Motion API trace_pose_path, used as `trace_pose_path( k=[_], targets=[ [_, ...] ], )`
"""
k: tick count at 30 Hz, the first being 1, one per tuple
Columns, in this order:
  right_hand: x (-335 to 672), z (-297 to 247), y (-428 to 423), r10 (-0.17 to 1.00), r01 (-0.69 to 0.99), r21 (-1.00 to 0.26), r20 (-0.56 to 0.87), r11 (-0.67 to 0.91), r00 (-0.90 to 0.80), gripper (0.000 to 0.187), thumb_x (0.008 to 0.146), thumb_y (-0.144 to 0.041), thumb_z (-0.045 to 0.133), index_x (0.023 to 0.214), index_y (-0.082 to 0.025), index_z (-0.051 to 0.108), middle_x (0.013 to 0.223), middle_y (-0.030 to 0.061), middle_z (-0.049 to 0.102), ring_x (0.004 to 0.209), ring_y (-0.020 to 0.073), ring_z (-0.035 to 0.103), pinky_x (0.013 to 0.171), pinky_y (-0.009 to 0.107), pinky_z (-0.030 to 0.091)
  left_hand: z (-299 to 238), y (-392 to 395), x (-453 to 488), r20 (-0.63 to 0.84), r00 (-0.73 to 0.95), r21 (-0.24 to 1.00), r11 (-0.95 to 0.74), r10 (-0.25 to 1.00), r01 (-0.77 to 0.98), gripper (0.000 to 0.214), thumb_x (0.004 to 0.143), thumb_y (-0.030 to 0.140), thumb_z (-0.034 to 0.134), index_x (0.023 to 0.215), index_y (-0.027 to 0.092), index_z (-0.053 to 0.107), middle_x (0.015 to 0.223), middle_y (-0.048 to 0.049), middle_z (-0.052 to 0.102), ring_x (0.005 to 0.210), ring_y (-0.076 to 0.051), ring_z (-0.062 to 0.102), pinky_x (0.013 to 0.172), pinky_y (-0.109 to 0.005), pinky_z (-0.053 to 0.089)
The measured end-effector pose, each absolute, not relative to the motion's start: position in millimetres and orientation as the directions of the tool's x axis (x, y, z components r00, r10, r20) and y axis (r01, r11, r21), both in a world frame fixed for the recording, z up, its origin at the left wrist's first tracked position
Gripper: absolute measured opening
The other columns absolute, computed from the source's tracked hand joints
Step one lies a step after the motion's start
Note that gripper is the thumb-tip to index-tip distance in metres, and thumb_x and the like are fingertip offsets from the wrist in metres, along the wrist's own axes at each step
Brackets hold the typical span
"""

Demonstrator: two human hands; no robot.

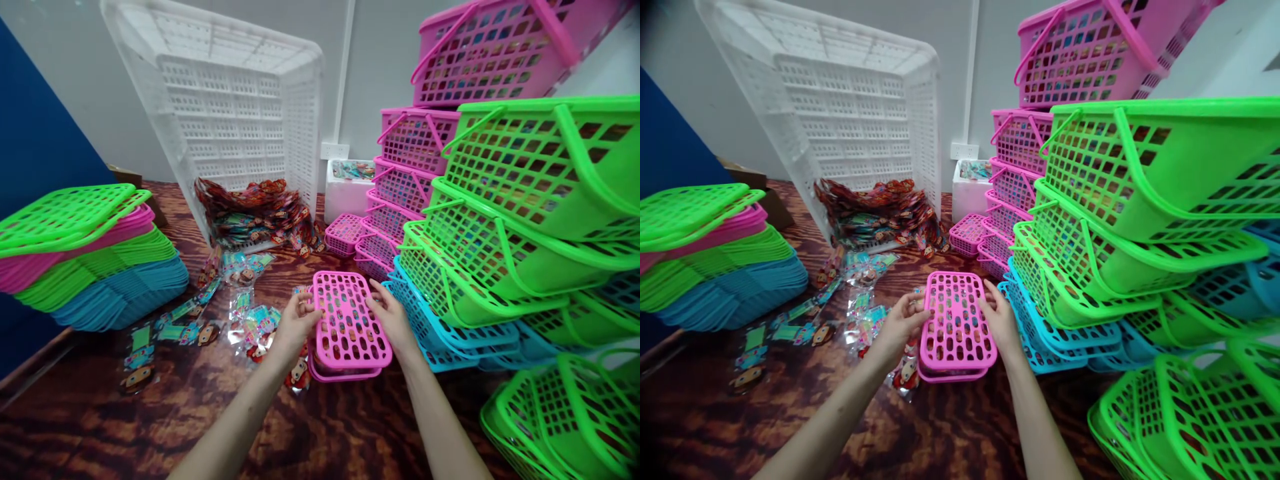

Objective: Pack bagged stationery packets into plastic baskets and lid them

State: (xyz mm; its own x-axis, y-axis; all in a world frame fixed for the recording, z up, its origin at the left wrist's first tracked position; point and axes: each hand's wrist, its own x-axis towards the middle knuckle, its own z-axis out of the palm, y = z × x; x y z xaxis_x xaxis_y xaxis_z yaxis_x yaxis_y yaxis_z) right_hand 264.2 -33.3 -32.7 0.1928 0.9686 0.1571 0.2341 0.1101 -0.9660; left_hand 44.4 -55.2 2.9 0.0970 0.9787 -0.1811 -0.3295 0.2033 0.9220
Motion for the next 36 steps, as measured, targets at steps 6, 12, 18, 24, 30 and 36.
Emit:
trace_pose_path(
  k=[6, 12, 18, 24, 30, 36],
  targets=[
    [269, -52, -25, 0.961, 0.520, -0.846, 0.231, 0.120, 0.155, 0.042, 0.079, -0.032, 0.051, 0.114, -0.019, 0.070, 0.092, 0.0057, 0.067, 0.083, 0.0213, 0.062, 0.084, 0.040, 0.052, 0, -56, 36, 0.069, 0.040, 0.834, -0.080, 0.997, 0.547, 0.047, 0.084, 0.024, 0.055, 0.130, 0.020, 0.058, 0.075, -0.0005, 0.065, 0.066, -0.017, 0.059, 0.063, -0.027, 0.038],
    [264, -49, -25, 0.943, 0.677, -0.721, 0.309, 0.146, 0.126, 0.038, 0.079, -0.021, 0.045, 0.109, -0.023, 0.068, 0.099, 0.0055, 0.064, 0.090, 0.0204, 0.063, 0.087, 0.038, 0.051, 7, -63, 38, 0.035, 0.067, 0.528, -0.076, 0.997, 0.846, 0.040, 0.090, 0.025, 0.045, 0.128, 0.021, 0.057, 0.085, -0.0072, 0.071, 0.082, -0.025, 0.066, 0.071, -0.031, 0.038],
    [259, -40, -27, 0.950, 0.743, -0.644, 0.310, 0.184, 0.034, 0.036, 0.084, -0.019, 0.040, 0.112, -0.021, 0.062, 0.111, 0.0094, 0.063, 0.109, 0.0245, 0.059, 0.100, 0.043, 0.044, -6, -72, 41, 0.162, 0.074, 0.563, -0.153, 0.984, 0.812, 0.040, 0.089, 0.020, 0.042, 0.126, 0.015, 0.055, 0.109, -0.0141, 0.064, 0.102, -0.029, 0.060, 0.082, -0.035, 0.041],
    [254, -32, -38, 0.976, 0.746, -0.644, 0.215, 0.172, -0.040, 0.036, 0.094, -0.029, 0.034, 0.122, -0.020, 0.054, 0.116, 0.0113, 0.065, 0.111, 0.0257, 0.061, 0.097, 0.043, 0.046, -25, -75, 40, 0.056, -0.032, 0.889, -0.035, 0.998, 0.456, 0.039, 0.087, 0.021, 0.047, 0.124, 0.016, 0.056, 0.084, -0.0042, 0.063, 0.082, -0.023, 0.060, 0.077, -0.033, 0.040],
    [255, -34, -37, 0.987, 0.761, -0.636, 0.159, 0.130, -0.035, 0.036, 0.096, -0.030, 0.035, 0.127, -0.021, 0.050, 0.122, 0.0118, 0.065, 0.113, 0.0270, 0.061, 0.096, 0.043, 0.047, -36, -74, 31, -0.008, -0.004, 0.972, 0.008, 1.000, 0.234, 0.035, 0.085, 0.034, 0.056, 0.115, 0.017, 0.059, 0.078, -0.0003, 0.061, 0.073, -0.018, 0.059, 0.067, -0.028, 0.042],
    [250, -28, -40, 0.977, 0.916, -0.367, 0.190, 0.162, -0.097, 0.039, 0.098, -0.023, 0.030, 0.128, -0.012, 0.053, 0.127, 0.0189, 0.060, 0.118, 0.0300, 0.057, 0.099, 0.046, 0.046, -46, -81, 33, -0.030, -0.077, 0.995, 0.037, 0.997, 0.092, 0.023, 0.082, 0.041, 0.059, 0.089, 0.019, 0.053, 0.079, 0.0010, 0.057, 0.069, -0.014, 0.054, 0.063, -0.024, 0.040]
  ],
)
